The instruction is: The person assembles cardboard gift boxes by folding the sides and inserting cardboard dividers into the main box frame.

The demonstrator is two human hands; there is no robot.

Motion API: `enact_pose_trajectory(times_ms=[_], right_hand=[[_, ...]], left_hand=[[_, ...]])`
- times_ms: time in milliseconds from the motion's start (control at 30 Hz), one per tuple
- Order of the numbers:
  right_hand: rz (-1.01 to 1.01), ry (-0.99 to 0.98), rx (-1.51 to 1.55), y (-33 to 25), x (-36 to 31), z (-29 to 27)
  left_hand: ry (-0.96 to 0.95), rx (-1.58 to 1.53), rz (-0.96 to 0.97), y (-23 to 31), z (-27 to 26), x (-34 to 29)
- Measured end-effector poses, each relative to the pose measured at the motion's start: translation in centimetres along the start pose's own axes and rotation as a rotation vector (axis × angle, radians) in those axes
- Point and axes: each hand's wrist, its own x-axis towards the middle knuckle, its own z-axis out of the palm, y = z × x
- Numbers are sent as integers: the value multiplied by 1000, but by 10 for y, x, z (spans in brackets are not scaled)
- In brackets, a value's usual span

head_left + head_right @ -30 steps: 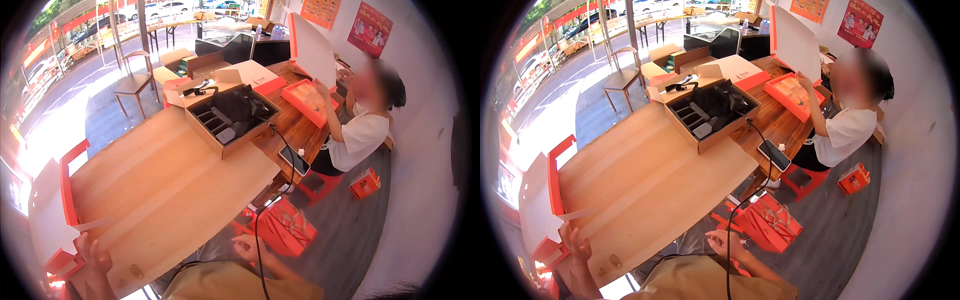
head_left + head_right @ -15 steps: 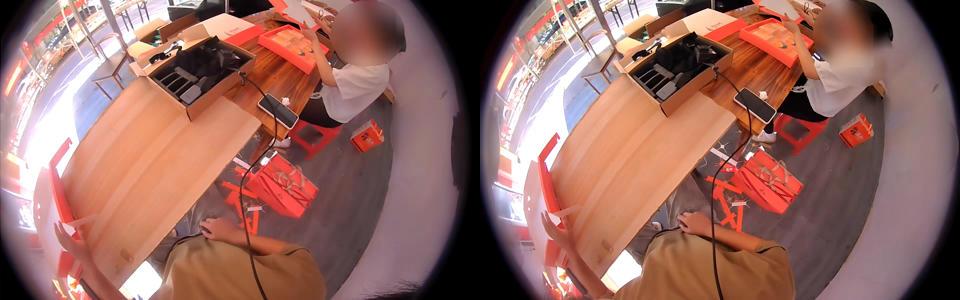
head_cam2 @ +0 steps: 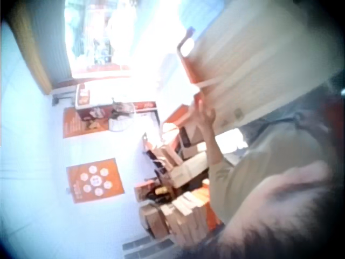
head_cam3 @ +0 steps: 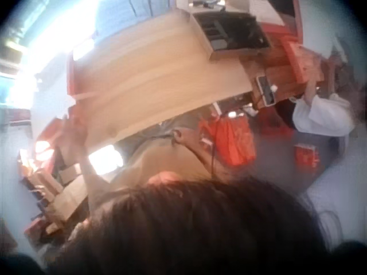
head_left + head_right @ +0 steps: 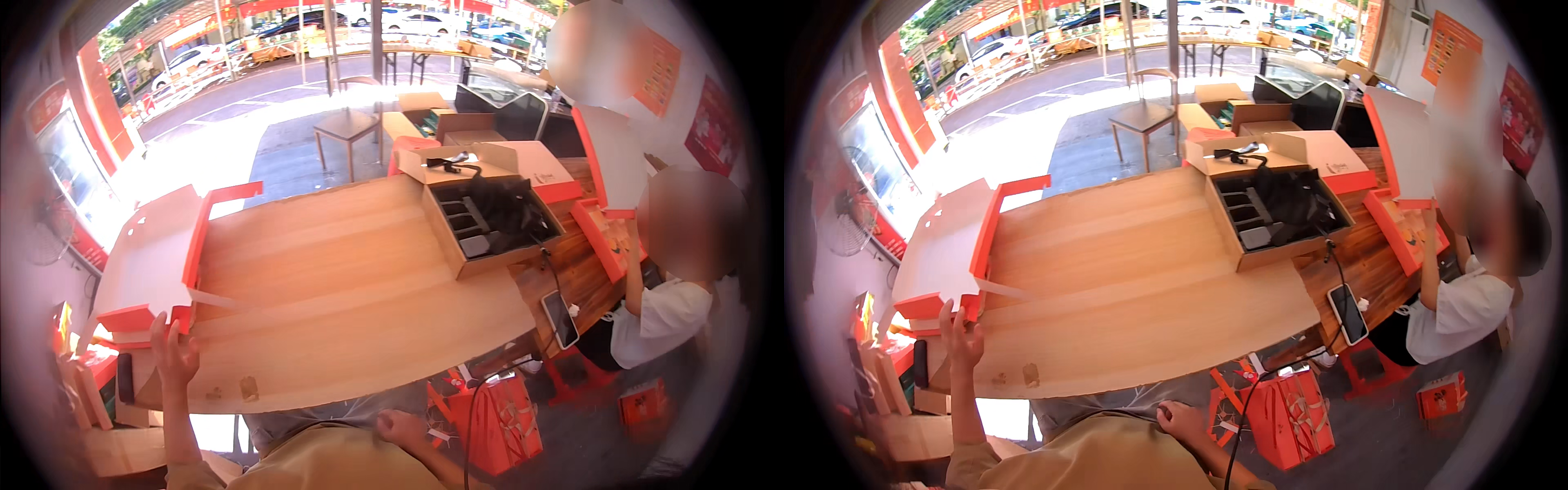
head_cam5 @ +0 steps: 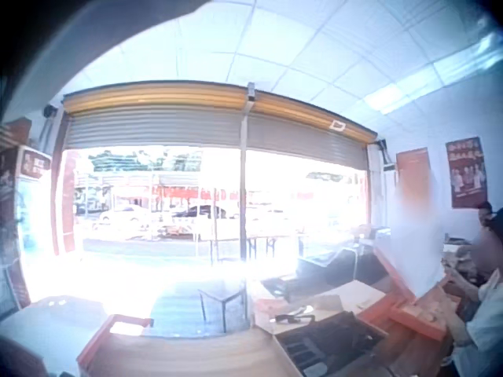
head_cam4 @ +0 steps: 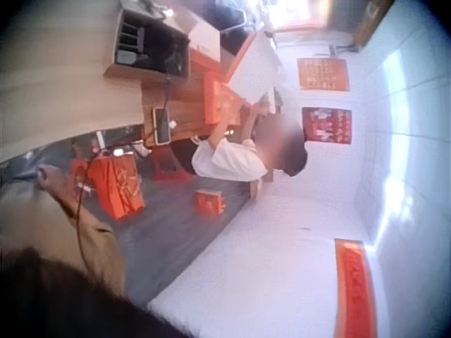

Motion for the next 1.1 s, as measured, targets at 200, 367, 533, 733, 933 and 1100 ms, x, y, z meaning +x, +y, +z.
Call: enact_pose_trajectory(times_ms=[200, 367, 533, 733, 933, 1100], right_hand=[[-13, -89, -14, 8, 10, 12], [-128, 0, 44, 10, 11, 22], [-204, -209, 393, -74, 22, -6], [-32, -621, 1222, -192, 100, 12], [309, -594, 1518, -301, 234, 80], [366, -478, 1433, -354, 299, 151]], left_hand=[[42, 25, 14, -9, -13, -26], [254, 77, -273, -100, 5, -114], [266, 50, -130, -120, -16, -24], [-204, -257, -205, -167, -65, 58], [-709, -688, -773, -208, -40, 95], [-995, -406, -656, -232, 7, 91]])
